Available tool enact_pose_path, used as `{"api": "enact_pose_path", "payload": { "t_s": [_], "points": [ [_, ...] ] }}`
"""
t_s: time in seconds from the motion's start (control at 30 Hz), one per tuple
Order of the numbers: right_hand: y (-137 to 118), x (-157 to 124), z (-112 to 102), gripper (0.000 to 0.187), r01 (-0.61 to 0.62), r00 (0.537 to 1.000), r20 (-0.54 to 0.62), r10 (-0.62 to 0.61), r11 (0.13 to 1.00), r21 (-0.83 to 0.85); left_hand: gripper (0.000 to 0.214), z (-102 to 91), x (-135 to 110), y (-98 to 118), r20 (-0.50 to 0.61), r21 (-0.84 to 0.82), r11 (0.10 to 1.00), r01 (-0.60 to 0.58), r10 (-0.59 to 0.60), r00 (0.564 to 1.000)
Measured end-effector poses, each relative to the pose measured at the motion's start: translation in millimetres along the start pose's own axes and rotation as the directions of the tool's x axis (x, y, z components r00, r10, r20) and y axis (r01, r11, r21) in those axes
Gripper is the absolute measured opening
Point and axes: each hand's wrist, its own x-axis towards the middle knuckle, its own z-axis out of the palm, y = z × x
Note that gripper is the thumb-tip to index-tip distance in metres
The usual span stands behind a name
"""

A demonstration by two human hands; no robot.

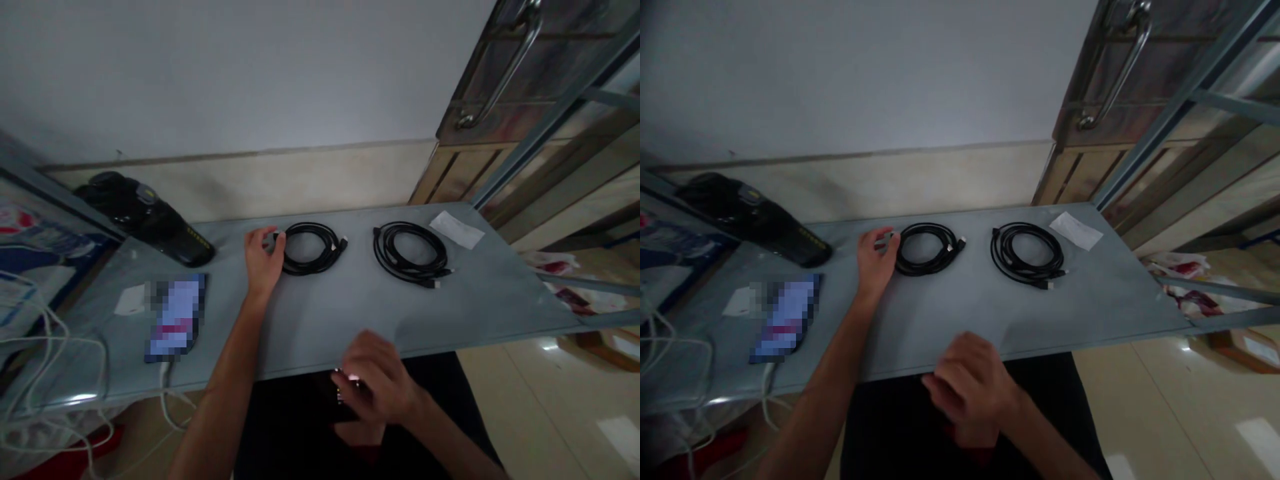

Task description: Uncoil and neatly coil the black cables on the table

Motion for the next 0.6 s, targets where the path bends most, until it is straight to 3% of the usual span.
{"api": "enact_pose_path", "payload": {
  "t_s": [0.1,0.17,0.23,0.3,0.4,0.47,0.6],
  "points": [
    [-26,-92,27,0.012,-0.184,0.973,0.136,0.184,0.983,-0.017,0.027,-2.4,0,3,-0.056,-0.025,1.000,-0.016,0.014,0.998],
    [-14,-141,48,0.013,-0.441,0.863,0.212,0.459,0.888,-0.127,0.022,-2.9,-1,2,-0.105,-0.062,0.998,0.018,-0.025,0.994],
    [12,-175,64,0.030,-0.617,0.735,0.187,0.651,0.758,-0.214,0.016,-3.0,-1,1,-0.141,-0.101,0.993,0.058,-0.072,0.987],
    [40,-195,73,0.035,-0.709,0.642,0.147,0.752,0.656,-0.259,0.014,-2.9,-2,-2,-0.164,-0.129,0.988,0.085,-0.106,0.981],
    [65,-212,81,0.046,-0.738,0.602,0.145,0.785,0.617,-0.274,0.024,-2.2,-2,-5,-0.194,-0.206,0.972,0.110,-0.151,0.969],
    [71,-220,85,0.057,-0.721,0.588,0.208,0.781,0.623,-0.302,0.035,-1.1,-1,-6,-0.212,-0.270,0.956,0.116,-0.176,0.961],
    [73,-234,98,0.072,-0.706,0.431,0.356,0.829,0.556,-0.439,0.043,2.2,0,-9,-0.260,-0.322,0.942,0.092,-0.182,0.948]
  ]
}}
